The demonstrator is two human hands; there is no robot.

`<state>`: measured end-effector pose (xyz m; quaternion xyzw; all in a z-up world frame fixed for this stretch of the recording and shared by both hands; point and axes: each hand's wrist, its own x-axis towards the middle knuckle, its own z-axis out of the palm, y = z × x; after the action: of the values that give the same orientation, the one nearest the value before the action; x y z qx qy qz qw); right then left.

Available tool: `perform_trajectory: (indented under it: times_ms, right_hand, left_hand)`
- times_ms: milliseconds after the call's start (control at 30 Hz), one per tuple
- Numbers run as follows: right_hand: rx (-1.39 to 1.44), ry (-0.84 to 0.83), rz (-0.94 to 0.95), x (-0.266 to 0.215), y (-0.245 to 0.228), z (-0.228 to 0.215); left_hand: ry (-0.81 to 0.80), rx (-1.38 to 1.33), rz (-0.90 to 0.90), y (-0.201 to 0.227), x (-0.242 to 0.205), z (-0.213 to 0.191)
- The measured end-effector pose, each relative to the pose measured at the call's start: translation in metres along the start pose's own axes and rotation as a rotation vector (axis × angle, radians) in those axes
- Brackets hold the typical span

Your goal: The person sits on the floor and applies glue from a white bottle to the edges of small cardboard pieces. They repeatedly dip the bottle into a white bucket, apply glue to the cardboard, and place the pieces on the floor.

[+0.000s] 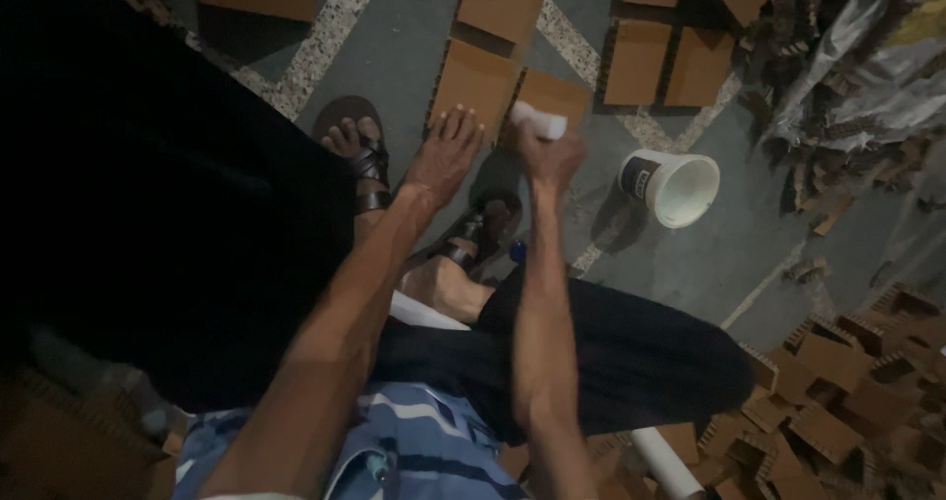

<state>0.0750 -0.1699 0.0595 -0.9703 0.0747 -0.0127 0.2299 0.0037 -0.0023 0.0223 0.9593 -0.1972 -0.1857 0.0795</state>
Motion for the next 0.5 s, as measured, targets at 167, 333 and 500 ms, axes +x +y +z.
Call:
perform_trajectory:
  times_ms: [167, 333, 500]
  right_hand:
    - [0.073, -0.182, 0.289, -0.045, 0.017, -0.018]
    - [0.588, 0.069, 0.646, -0.042, 0.071, -0.022]
    - [0.704, 0.068, 0.489, -0.016, 0.125, -0.008]
  left_hand:
    - [0.191, -0.074, 0.004, -0.003, -0.001, 0.008]
    - [0.39, -0.589, -0.348, -0.007, 0.005, 0.024]
    - [0.31, -0.731, -0.622, -0.014, 0.034, 0.039]
